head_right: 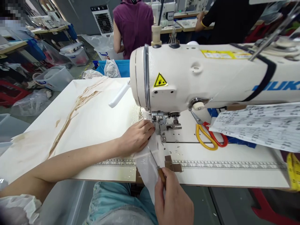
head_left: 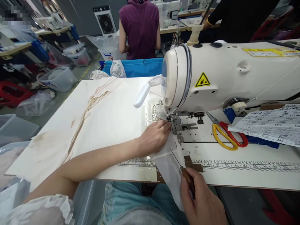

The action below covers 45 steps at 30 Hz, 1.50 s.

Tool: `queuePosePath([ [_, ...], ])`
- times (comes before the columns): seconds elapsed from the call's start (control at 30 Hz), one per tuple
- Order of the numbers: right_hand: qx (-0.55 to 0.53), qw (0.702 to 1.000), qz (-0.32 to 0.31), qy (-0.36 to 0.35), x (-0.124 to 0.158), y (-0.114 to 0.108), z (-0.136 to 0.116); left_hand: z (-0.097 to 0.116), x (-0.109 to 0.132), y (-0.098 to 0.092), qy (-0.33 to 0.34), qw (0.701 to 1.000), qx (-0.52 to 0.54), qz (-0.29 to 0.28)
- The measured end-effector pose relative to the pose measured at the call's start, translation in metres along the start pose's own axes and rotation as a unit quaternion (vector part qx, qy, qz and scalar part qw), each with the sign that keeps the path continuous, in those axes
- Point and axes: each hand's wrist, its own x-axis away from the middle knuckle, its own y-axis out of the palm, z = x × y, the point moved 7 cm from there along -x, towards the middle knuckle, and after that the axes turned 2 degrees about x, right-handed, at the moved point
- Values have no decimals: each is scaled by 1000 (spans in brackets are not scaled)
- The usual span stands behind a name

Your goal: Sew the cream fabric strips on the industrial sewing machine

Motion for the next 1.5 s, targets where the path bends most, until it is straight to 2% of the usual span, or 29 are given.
queuePosePath([
  [0.13,41,998,48,-28,-14,-7,-9,3,7,2,6,1000,15,14],
  [0.27,71,993,68,-60,-17,-8,-16,2,13,3,17,1000,12,22],
  [0.43,86,992,52,-70,-20,-6,-18,1,13,4,26,999,-1,28],
  [0.73,96,993,33,-64,-35,-4,-17,-8,12,6,-1,1000,2,17],
  [1.03,84,995,17,-58,-38,-1,-14,1,10,3,-25,1000,-15,-4],
  [1.5,86,995,21,-52,-42,3,-15,13,15,0,-19,1000,-8,-11],
])
